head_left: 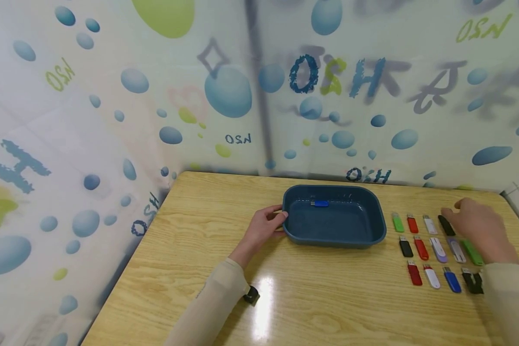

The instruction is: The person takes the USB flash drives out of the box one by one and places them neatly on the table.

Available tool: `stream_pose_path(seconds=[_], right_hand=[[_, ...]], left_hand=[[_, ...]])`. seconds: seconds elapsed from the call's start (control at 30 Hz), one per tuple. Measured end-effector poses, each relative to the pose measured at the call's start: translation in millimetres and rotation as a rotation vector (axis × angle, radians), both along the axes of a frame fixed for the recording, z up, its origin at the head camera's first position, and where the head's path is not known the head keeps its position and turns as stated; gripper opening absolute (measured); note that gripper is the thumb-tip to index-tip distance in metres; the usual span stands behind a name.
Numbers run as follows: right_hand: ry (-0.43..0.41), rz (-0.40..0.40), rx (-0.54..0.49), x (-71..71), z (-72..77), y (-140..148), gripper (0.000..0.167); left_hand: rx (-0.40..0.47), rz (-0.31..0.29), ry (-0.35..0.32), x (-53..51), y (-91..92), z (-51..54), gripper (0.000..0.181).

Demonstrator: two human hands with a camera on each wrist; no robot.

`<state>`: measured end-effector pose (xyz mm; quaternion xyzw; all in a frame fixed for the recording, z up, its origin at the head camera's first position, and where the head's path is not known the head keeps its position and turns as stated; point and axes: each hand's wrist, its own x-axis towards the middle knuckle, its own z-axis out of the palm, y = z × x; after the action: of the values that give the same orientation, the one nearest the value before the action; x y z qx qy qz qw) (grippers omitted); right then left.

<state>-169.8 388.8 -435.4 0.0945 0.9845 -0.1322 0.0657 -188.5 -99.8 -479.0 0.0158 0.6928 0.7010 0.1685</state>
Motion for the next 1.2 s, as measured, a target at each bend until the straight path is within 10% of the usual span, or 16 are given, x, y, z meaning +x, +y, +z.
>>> stream_pose_path(seconds=[0.43,0.83,1.2], right_hand=[[0.498,0.192,-0.158,12.7,32.9,-80.8,0.046],[0.564,0.431,-0.170,7.0,39.9,-146.3,0.037],[0.398,0.537,-0.164,-7.3,35.5,-192.3,0.035]], left_hand=[[-0.001,-0.002,0.011,0.2,0.8,-0.1,0.048],[-0.015,-0.004,0.016,1.0,1.8,0.2,0.048],[-0.018,-0.005,0.011,0.3,0.4,0.5,0.048]])
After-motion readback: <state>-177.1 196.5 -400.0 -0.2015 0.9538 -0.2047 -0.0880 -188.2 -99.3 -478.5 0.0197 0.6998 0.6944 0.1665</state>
